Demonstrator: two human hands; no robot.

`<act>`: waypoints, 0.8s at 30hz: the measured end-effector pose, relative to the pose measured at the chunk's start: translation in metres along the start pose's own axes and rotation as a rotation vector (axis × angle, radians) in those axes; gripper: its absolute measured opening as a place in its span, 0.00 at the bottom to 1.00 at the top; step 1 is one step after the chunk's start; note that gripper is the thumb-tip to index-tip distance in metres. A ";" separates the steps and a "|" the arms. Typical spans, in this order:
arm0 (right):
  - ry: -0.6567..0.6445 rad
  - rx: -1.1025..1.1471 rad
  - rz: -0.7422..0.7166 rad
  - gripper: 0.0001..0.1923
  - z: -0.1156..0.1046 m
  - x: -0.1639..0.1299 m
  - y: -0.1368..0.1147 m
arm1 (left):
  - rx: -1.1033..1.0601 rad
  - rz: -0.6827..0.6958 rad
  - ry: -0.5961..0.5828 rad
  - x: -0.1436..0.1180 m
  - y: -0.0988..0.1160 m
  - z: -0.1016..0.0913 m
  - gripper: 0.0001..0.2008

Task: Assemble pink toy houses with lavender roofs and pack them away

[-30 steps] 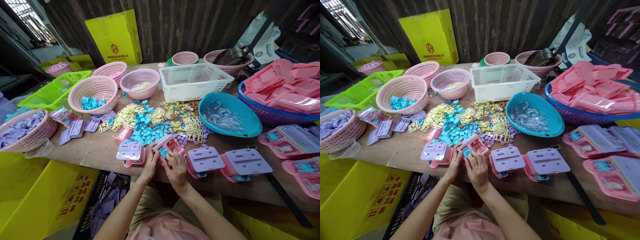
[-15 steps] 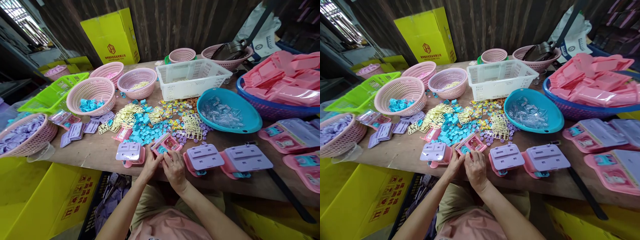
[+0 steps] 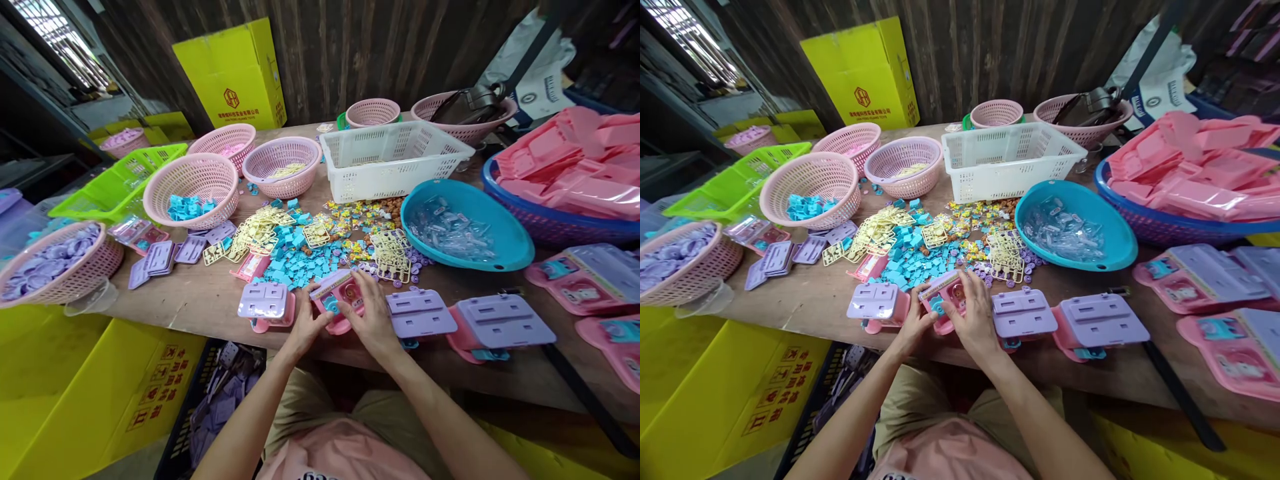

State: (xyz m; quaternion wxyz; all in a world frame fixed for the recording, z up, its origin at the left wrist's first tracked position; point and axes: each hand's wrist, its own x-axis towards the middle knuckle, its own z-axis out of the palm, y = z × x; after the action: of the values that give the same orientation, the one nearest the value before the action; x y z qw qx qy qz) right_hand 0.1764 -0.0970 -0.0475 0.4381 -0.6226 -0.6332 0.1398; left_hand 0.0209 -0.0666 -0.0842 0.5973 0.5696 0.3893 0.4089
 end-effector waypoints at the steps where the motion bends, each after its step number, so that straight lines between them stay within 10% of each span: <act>1: -0.063 0.023 0.032 0.27 0.000 0.004 0.003 | -0.012 -0.006 -0.031 0.000 0.001 -0.002 0.32; 5: -0.224 0.160 0.146 0.30 0.000 0.009 0.007 | 0.018 0.001 -0.053 0.000 0.005 -0.004 0.34; 18: -0.123 0.136 0.144 0.26 -0.002 0.007 -0.004 | 0.064 0.035 -0.090 -0.002 0.013 0.002 0.29; 24: -0.167 -0.085 0.154 0.25 -0.005 -0.012 0.000 | 0.425 0.143 -0.123 -0.002 0.019 0.001 0.30</act>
State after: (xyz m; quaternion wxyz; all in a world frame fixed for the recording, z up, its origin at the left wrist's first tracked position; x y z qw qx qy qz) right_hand 0.1787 -0.1095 -0.0492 0.3452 -0.6734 -0.6232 0.1975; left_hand 0.0199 -0.0682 -0.0655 0.4558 0.7326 0.3883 0.3236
